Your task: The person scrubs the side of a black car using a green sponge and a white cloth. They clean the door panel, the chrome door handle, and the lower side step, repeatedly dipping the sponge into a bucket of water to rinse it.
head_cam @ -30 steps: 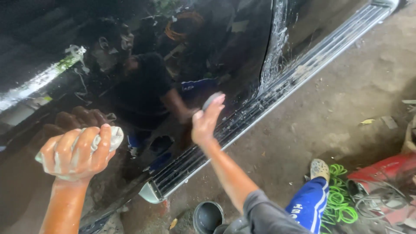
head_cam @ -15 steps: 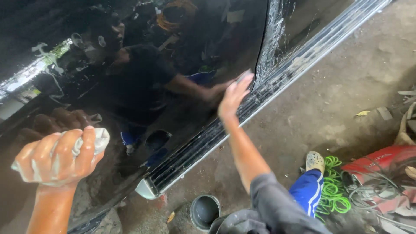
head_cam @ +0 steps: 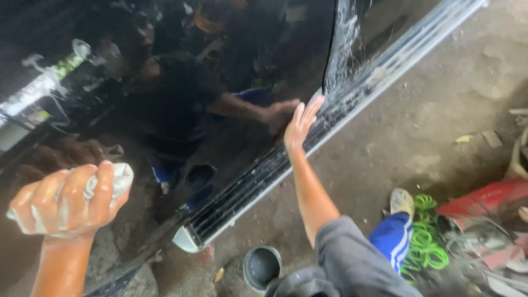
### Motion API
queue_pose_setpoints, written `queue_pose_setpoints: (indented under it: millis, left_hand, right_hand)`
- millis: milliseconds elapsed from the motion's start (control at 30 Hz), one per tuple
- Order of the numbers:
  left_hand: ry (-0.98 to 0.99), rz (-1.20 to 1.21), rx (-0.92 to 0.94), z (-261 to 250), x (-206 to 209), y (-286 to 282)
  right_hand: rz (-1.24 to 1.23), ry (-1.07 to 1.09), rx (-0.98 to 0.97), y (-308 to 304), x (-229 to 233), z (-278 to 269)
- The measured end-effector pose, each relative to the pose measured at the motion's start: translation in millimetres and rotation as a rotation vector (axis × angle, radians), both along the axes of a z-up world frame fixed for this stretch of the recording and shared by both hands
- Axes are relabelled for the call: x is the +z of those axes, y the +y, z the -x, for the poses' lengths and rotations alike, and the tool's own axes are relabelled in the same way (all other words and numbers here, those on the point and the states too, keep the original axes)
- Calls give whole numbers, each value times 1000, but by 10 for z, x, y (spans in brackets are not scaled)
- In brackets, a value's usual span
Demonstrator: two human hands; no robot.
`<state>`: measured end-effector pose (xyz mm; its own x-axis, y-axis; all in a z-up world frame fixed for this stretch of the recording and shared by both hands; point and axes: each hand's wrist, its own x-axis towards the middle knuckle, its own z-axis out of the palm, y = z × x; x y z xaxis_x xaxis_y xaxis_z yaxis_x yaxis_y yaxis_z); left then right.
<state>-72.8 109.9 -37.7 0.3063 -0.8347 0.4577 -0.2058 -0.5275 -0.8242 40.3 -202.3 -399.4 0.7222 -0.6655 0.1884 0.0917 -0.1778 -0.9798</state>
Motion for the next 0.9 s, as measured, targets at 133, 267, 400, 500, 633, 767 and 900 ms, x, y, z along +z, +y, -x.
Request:
queue_pose_setpoints:
  millis: [133,267,400,500,633,767,900]
  left_hand:
    - [-1,-16,20,26,-47,74]
    - [2,-30,20,15,-7,43]
    - [-18,-31,0,-16,-4,-27]
    - [-41,-9,-13,-6,49,-52]
    - [-2,17,-1,5,-165,170]
    - [-3,70,-23,-28,-48,-6]
    - [-26,102,-47,-13,-70,44]
  right_hand:
    - [119,-9,146,1034,-404,610]
    - [185,28,203,319,-327,291]
    - [102,48,43,-159,235,-13]
    - [126,-3,45,816,407,372]
    - [421,-254,174,1245,116,731]
    - [177,-253,82,50,606,-69]
    - [-42,-274,-8,421,815,-84]
